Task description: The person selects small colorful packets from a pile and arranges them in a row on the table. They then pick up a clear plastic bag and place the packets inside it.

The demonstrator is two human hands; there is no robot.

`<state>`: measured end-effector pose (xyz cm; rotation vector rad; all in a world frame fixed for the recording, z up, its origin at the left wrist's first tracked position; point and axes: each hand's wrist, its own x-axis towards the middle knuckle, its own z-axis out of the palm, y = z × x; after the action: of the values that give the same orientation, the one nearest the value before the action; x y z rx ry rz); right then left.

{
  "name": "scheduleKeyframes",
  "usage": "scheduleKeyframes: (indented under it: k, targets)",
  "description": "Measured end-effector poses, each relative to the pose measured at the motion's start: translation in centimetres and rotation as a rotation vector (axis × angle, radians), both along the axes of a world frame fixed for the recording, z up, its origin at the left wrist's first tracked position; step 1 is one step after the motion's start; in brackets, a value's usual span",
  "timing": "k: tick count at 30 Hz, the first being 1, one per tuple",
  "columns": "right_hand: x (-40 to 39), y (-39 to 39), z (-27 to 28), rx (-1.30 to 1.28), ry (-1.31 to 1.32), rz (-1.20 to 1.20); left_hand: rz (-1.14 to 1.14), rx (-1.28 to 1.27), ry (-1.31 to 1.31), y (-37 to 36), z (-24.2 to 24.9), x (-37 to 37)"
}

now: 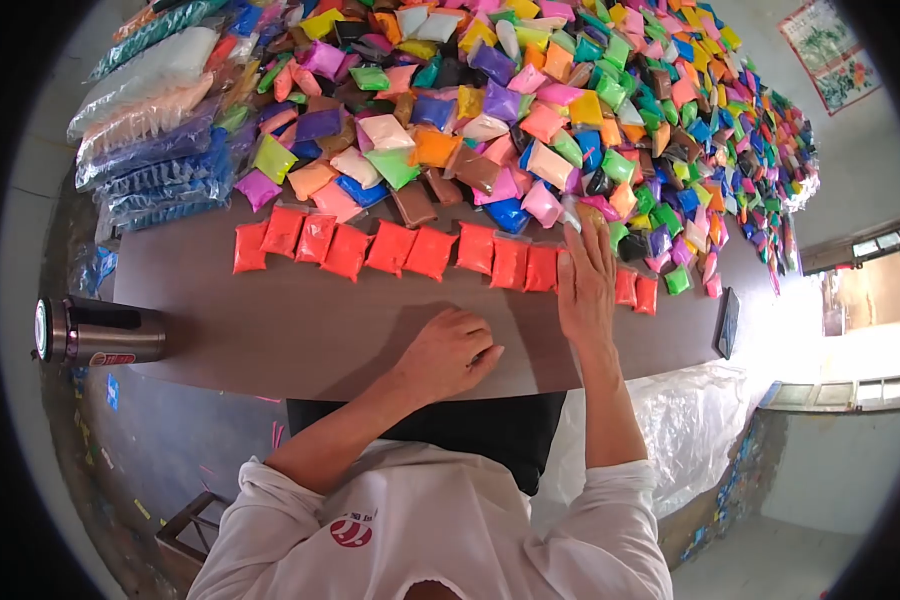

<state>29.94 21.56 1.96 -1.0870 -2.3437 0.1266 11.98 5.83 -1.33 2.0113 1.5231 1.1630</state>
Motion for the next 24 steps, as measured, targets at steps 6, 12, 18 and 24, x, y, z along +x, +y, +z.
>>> scheduleKeyframes:
  k: [6,12,18,24]
  targets:
    - [-3.1,-1.8,-2.2,0.023,-0.115,0.051,0.009,0.048,-0.005,0.1,-0.1,0.1]
    - [-3.9,-1.7,-2.6,0.038,-0.198,0.057,-0.025,0.024,0.02,0.1,-0.5,-0.2]
    - [-8.8,-3.6,2.2,-0.067,-0.058,0.245,-0.009,0.058,-0.013,0.0,-1.1,0.1]
    - [-11.1,-2.3,0.2,-0.194,-0.106,0.334,-0.008,0.022,0.007,-0.1,-1.0,0.0]
